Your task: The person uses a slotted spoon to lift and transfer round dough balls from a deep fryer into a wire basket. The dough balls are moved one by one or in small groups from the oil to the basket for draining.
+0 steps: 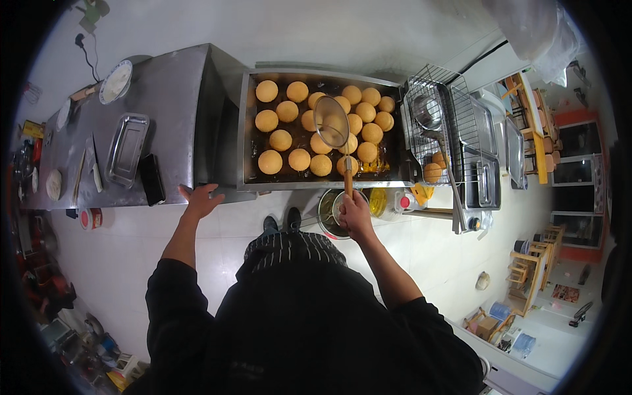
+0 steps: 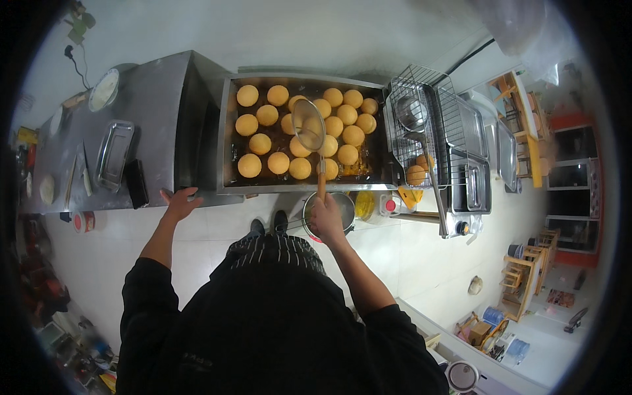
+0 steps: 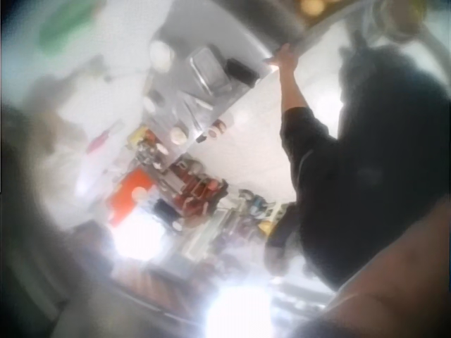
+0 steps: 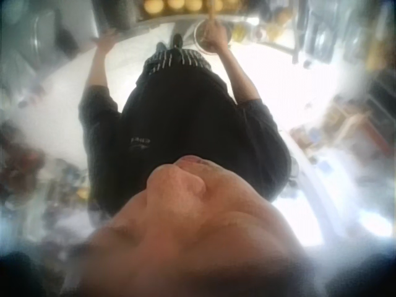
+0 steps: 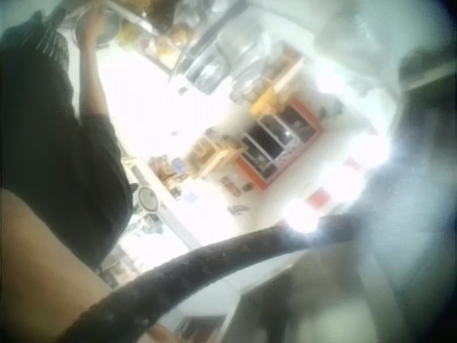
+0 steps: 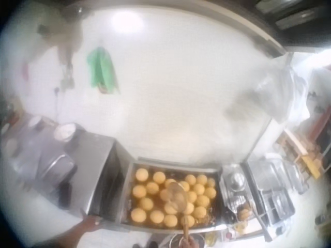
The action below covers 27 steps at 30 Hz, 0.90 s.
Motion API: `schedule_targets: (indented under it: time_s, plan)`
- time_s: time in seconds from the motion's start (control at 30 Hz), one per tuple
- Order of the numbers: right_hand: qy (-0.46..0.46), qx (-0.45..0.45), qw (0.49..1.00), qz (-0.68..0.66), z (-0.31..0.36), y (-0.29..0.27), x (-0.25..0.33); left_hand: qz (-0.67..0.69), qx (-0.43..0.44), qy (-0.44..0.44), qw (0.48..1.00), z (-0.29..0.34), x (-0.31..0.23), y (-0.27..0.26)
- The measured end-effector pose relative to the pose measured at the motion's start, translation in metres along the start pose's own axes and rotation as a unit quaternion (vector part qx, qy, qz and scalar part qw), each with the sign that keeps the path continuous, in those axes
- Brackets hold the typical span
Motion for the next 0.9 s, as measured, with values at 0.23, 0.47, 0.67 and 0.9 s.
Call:
schedule_targets:
  time_s: [0.23,0.47,0.67,0.9]
  plan:
    - [0.052,0.090,0.995,0.008,0.028,0.032,-0.016,0.033,-0.022,0.034,0.999,0.003,0.002,0.000]
    - [0.022,0.004,1.000,0.004,-0.015,0.035,-0.034,0.025,-0.041,0.048,0.998,-0.001,0.008,0.005]
    - [-0.008,-0.037,0.999,-0.003,-0.028,0.005,-0.018,0.050,-0.067,0.079,0.993,0.002,0.013,0.008]
    - [-0.102,-0.034,0.978,0.179,-0.008,0.015,-0.012,0.065,-0.066,0.083,0.992,0.008,0.017,0.007]
Point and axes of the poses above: each hand's wrist, its own z-axis away from the middle knuckle, its own y-axis out of the palm, x = y × z, the point moved 2 cm from there along -z, towards the middle knuckle, and after that the axes turned 10 degrees about -y, right-handed, at the moved point
